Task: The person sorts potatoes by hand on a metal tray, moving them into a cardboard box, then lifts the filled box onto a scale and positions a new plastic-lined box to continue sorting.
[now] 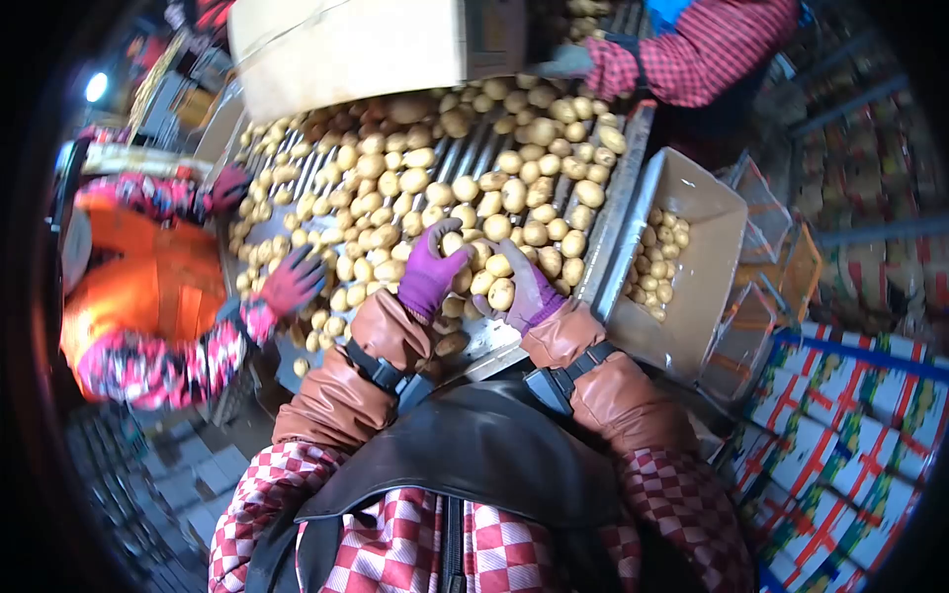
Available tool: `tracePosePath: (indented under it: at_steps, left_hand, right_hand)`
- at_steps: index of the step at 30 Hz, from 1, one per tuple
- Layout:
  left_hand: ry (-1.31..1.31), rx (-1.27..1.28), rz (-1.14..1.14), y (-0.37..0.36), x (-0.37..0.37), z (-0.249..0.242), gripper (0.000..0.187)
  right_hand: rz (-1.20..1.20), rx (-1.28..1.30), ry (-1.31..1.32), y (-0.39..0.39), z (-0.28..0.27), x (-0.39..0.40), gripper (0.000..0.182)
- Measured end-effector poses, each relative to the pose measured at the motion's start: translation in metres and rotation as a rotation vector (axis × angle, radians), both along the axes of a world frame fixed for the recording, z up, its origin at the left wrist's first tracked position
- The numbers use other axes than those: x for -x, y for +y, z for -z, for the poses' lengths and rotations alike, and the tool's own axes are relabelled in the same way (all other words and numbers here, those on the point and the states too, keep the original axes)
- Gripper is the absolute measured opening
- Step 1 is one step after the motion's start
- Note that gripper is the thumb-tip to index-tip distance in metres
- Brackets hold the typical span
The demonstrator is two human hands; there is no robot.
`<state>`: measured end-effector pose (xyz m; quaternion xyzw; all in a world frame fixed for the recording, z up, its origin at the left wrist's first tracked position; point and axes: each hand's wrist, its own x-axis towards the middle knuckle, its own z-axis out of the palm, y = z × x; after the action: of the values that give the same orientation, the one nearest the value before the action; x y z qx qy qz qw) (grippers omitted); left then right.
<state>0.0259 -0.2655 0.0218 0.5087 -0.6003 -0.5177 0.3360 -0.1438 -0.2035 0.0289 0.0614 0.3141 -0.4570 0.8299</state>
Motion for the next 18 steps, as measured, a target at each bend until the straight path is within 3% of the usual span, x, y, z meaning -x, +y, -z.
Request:
tracePosePath:
  at_steps: [1,4,5,6,7,9,11,15,16,18]
  left_hand:
    - [-0.072,0.021,-0.069,0.015,-0.011,-0.004,0.048]
    - [0.026,-0.063,-0.242,0.058,-0.065,0.002,0.05]
    - [-0.012,-0.065,-0.304,0.075,-0.086,0.006,0.052]
    - [-0.051,-0.097,-0.413,0.095,-0.105,0.004,0.053]
    - [-0.056,-0.146,-0.495,0.113,-0.124,-0.009,0.053]
    - [0.258,-0.172,-0.72,0.156,-0.169,0.013,0.049]
    - [0.388,-0.132,-0.92,0.194,-0.199,-0.026,0.045]
    - [0.493,-0.072,-1.142,0.289,-0.306,0.01,0.046]
    - [0.258,0.005,-1.161,0.315,-0.331,0.032,0.047]
    - [-0.608,0.17,-1.051,0.369,-0.38,0.083,0.049]
  right_hand:
    - [-0.093,0.044,0.019,0.0,0.004,-0.008,0.05]
    - [-0.399,0.437,0.26,0.009,-0.002,-0.044,0.05]
    - [-0.512,0.08,-0.11,0.003,0.007,-0.059,0.05]
    - [-0.607,0.057,-0.141,0.001,0.011,-0.078,0.05]
    - [-0.713,0.115,-0.116,0.001,0.011,-0.102,0.05]
    - [-0.924,0.233,-0.089,0.008,0.014,-0.158,0.05]
    - [-1.126,0.353,-0.108,0.026,0.017,-0.219,0.05]
    - [-1.419,0.536,-0.166,0.076,0.013,-0.308,0.05]
    - [-1.453,0.561,-0.162,0.083,0.011,-0.316,0.05]
    - [-1.459,0.584,-0.12,0.085,0.01,-0.317,0.05]
